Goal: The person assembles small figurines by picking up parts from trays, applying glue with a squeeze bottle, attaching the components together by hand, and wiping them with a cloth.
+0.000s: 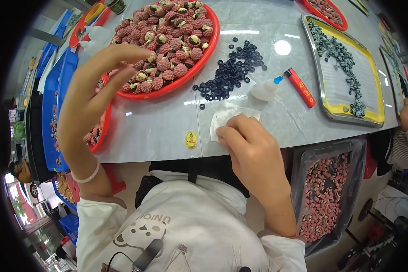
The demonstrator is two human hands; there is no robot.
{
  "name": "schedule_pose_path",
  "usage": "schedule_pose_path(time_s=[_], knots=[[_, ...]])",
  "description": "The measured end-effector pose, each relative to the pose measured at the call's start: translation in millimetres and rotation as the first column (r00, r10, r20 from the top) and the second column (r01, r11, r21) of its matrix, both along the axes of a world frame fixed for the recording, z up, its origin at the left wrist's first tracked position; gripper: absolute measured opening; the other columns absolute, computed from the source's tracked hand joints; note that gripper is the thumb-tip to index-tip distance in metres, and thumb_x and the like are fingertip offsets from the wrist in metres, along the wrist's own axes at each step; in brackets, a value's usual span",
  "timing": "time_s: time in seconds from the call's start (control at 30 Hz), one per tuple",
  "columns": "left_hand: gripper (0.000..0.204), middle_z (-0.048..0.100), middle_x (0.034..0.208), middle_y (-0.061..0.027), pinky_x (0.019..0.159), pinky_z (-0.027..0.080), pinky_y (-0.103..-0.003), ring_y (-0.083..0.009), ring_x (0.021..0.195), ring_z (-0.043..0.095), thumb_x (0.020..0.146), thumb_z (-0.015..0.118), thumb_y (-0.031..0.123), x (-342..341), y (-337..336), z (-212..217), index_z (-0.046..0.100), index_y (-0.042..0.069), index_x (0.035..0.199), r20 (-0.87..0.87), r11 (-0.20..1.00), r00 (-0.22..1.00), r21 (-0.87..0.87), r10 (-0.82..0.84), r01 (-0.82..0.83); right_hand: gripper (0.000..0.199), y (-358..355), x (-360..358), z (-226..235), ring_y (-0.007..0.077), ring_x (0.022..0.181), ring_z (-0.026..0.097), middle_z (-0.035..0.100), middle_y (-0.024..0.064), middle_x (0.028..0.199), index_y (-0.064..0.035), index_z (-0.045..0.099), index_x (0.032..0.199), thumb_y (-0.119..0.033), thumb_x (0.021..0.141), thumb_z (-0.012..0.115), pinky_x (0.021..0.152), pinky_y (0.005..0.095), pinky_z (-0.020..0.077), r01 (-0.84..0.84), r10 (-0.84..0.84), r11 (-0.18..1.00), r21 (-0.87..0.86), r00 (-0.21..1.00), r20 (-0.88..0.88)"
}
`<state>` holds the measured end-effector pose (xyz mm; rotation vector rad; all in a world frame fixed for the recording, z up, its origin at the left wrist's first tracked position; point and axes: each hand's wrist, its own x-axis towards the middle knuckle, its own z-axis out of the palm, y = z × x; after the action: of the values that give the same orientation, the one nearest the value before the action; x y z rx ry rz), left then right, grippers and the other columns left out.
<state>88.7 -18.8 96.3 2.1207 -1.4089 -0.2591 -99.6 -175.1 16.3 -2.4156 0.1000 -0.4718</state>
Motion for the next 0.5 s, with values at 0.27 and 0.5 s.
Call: schedule_pose_path(time_s=[0.27, 0.5], knots=[[0.016, 0.050, 0.091, -0.0096, 0.071, 0.040, -0.030, -0.0242, 0.082, 0.050, 0.076, 0.052, 0.009, 6, -44, -40, 0.051, 0.002, 0.090, 0.336, 0.999, 0.942, -0.046, 0.017, -0.002, 0.016, 2, -1, -4, 0.0239, 0.065, 0.053, 0.052, 0.0090, 0.075, -0.0011, 0.056, 0.074, 0.003, 0.059, 0.059, 0.055, 0.0303, 0.0433, 0.049, -0.047, 0.984, -0.170, 0.999, 0.015], [0.010, 0.048, 0.084, -0.0093, 0.072, 0.038, -0.031, -0.0258, 0.081, 0.048, 0.074, 0.052, 0.008, 14, -41, -38, 0.047, 0.001, 0.080, 0.345, 0.998, 0.937, -0.034, 0.060, -0.052, 0.015, -2, -1, -9, 0.0210, 0.064, 0.050, 0.048, 0.0082, 0.072, 0.0008, 0.051, 0.073, 0.001, 0.058, 0.052, 0.055, 0.0290, 0.0420, 0.039, -0.013, 0.967, -0.253, 0.995, 0.100]])
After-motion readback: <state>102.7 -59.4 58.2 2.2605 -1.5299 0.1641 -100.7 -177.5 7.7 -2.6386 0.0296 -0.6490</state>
